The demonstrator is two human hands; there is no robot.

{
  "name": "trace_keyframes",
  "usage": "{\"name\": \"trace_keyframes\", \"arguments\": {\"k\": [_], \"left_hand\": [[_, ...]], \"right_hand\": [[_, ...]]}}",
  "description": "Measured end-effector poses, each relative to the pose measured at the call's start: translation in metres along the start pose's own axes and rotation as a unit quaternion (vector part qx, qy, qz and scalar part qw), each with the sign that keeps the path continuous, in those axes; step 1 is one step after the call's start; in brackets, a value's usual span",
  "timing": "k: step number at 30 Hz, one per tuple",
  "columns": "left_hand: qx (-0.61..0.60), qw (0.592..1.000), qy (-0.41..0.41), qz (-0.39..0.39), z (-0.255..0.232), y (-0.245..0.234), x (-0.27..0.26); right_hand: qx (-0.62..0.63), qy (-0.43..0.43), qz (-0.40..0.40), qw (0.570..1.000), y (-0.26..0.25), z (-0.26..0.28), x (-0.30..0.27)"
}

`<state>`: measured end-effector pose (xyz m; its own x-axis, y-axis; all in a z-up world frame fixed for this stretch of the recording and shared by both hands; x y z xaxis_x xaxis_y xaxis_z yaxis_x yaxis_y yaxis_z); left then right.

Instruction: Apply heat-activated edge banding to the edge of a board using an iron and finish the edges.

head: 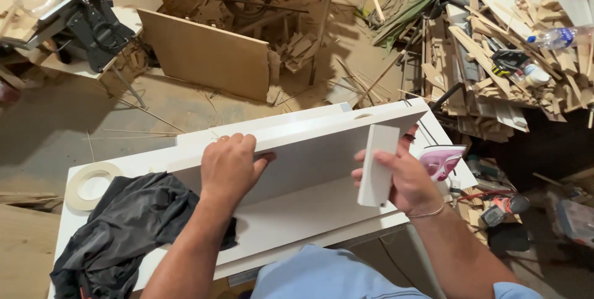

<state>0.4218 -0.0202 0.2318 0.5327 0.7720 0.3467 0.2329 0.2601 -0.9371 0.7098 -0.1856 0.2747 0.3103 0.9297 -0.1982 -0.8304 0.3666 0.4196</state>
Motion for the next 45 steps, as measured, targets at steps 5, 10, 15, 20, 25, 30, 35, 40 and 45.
{"name": "trace_keyframes", "arguments": {"k": [5, 10, 15, 20, 25, 30, 35, 40, 45], "left_hand": [[-0.008, 1.0, 0.008, -0.011, -0.001, -0.001, 0.0], [-0.01, 1.0, 0.008, 0.002, 0.0, -0.001, 0.003], [-0.013, 1.0, 0.01, -0.017, 0.003, 0.003, 0.01], [-0.006, 0.999, 0.01, -0.031, 0.003, 0.002, 0.012], [-0.014, 0.999, 0.001, -0.035, 0.001, 0.002, 0.012], [-0.023, 0.999, 0.016, -0.046, 0.001, 0.004, 0.01], [-0.021, 0.999, 0.021, -0.043, 0.001, 0.003, 0.008], [-0.019, 0.999, 0.024, -0.028, -0.001, -0.007, 0.007], [-0.019, 1.0, 0.018, -0.017, -0.003, -0.009, 0.006]], "right_hand": [[-0.01, 0.075, -0.031, 0.997, 0.005, -0.022, 0.001], [0.0, 0.126, -0.038, 0.991, 0.003, -0.034, 0.007], [-0.003, 0.123, -0.036, 0.992, 0.022, -0.019, 0.002], [0.018, 0.121, -0.056, 0.991, 0.027, -0.019, 0.01], [0.04, 0.124, -0.071, 0.989, 0.022, -0.018, 0.024], [-0.447, -0.038, -0.043, 0.893, 0.058, 0.038, 0.012], [-0.769, -0.441, 0.159, 0.435, 0.019, 0.034, 0.087], [-0.843, -0.317, 0.236, 0.366, 0.027, 0.038, 0.109], [-0.826, -0.264, 0.197, 0.457, 0.011, 0.023, 0.135]]}}
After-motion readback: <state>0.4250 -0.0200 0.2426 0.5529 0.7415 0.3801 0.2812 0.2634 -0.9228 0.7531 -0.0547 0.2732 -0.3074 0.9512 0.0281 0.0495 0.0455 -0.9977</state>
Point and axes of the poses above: each hand's wrist, its own x-axis towards the middle knuckle, its own y-axis out of the palm, z = x × y, the point moved 1 cm from there along x, towards the middle knuckle, and after that the axes turned 2 degrees about x, right-handed, at the moved point
